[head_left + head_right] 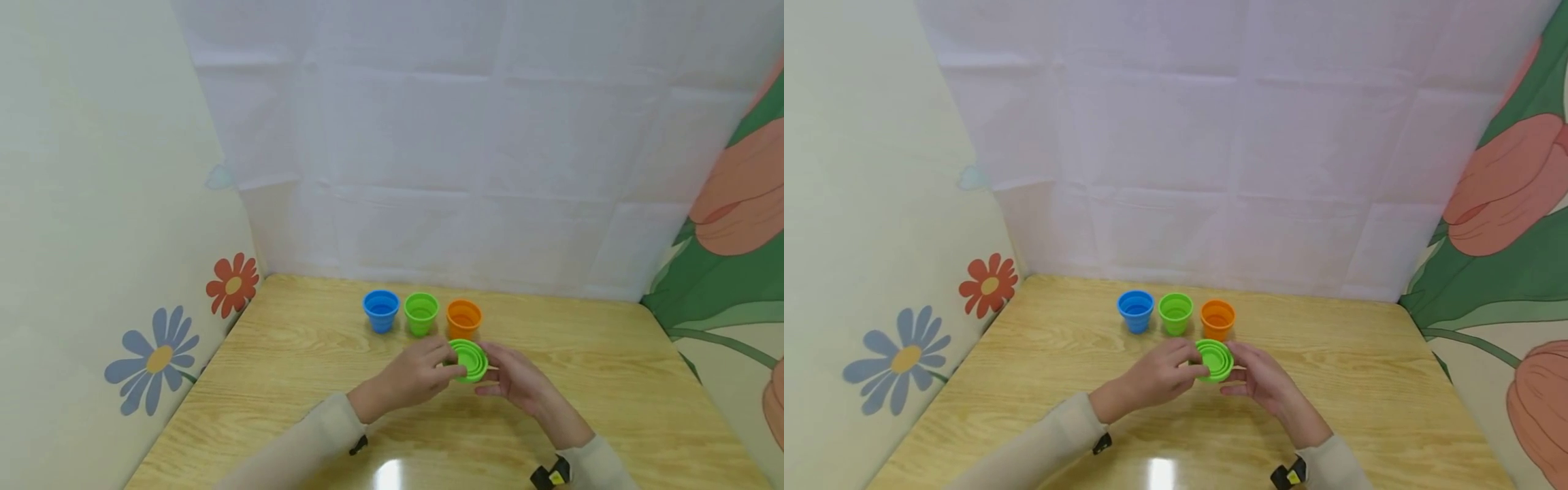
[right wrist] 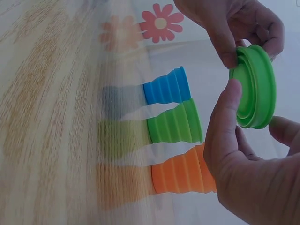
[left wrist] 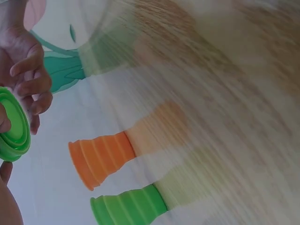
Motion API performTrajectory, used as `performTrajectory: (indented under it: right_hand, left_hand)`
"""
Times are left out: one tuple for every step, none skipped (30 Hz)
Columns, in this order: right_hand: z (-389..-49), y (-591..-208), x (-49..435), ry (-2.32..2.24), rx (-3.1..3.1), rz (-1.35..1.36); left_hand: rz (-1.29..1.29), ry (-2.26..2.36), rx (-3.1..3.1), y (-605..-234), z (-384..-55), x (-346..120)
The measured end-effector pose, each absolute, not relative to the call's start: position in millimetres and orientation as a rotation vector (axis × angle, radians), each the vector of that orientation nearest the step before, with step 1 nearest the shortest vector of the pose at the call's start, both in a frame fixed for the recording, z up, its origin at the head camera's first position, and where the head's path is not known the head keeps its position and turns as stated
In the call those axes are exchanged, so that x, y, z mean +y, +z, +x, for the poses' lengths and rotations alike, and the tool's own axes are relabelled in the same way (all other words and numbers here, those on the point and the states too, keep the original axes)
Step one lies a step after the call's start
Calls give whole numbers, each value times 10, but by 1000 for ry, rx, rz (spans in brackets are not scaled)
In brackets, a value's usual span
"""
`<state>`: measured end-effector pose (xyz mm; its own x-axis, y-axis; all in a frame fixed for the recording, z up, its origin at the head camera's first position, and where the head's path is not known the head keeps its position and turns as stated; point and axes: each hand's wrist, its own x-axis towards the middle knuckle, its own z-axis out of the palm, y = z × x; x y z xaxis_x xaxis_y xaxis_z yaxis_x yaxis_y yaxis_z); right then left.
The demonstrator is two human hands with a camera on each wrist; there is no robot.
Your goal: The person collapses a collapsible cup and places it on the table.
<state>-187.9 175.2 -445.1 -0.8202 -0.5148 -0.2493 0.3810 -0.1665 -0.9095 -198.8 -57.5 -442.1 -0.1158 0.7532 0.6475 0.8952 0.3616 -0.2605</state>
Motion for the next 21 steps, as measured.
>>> performTrajectory:
  right_hand:
    - [-1879,-4448,1754,-2026,1533,-158]
    - [-1879,-4446,1756,-2024,1537,-160]
    - [-1879,-4444,1756,-2025,1538,-159]
    - [-1880,-4444,1754,-2026,1537,-159]
    - [-1882,-4444,1754,-2027,1537,-160]
    - [-1885,-4444,1753,-2029,1534,-159]
    - [-1887,-4445,1753,-2032,1533,-158]
    - [-1889,-4447,1754,-2033,1532,-156]
    - [-1890,-4449,1754,-2035,1530,-154]
    - [-1891,-4452,1755,-2037,1529,-151]
    - [-1890,-4455,1758,-2036,1531,-151]
    - [-1890,-4457,1761,-2034,1533,-150]
    - [-1889,-4460,1763,-2032,1537,-148]
    - [-1887,-4463,1765,-2030,1540,-147]
    - [-1885,-4465,1767,-2029,1546,-144]
    - [-1884,-4468,1770,-2028,1551,-142]
    - [-1884,-4471,1772,-2026,1557,-140]
    - [-1883,-4474,1775,-2026,1561,-135]
    - [-1884,-4476,1778,-2026,1564,-129]
    - [-1885,-4478,1782,-2028,1566,-127]
    - [-1887,-4481,1788,-2026,1570,-123]
  left_hand:
    - [-1431,-226,-1895,-4431,-1989,-571]
    - [-1434,-209,-1888,-4442,-1989,-571]
    - [-1440,-194,-1878,-4454,-1990,-570]
    - [-1449,-179,-1871,-4466,-1991,-569]
    - [-1457,-156,-1863,-4477,-1992,-569]
    - [-1466,-133,-1853,-4489,-1993,-568]
    - [-1472,-108,-1845,-4497,-1992,-568]
    - [-1479,-88,-1843,-4505,-1990,-568]
    - [-1483,-66,-1839,-4510,-1988,-567]
    - [-1488,-48,-1835,-4515,-1986,-565]
    - [-1490,-31,-1824,-4520,-1985,-566]
    - [-1494,-17,-1812,-4522,-1984,-567]
    - [-1500,-8,-1801,-4521,-1982,-566]
    - [-1507,-2,-1789,-4522,-1981,-564]
    - [-1514,4,-1774,-4517,-1981,-560]
    - [-1521,11,-1757,-4514,-1983,-558]
    - [-1526,19,-1747,-4514,-1984,-555]
    - [-1529,29,-1750,-4510,-1980,-551]
    - [-1532,41,-1762,-4513,-1978,-548]
    - [-1533,55,-1778,-4515,-1972,-545]
    - [-1535,67,-1799,-4515,-1965,-543]
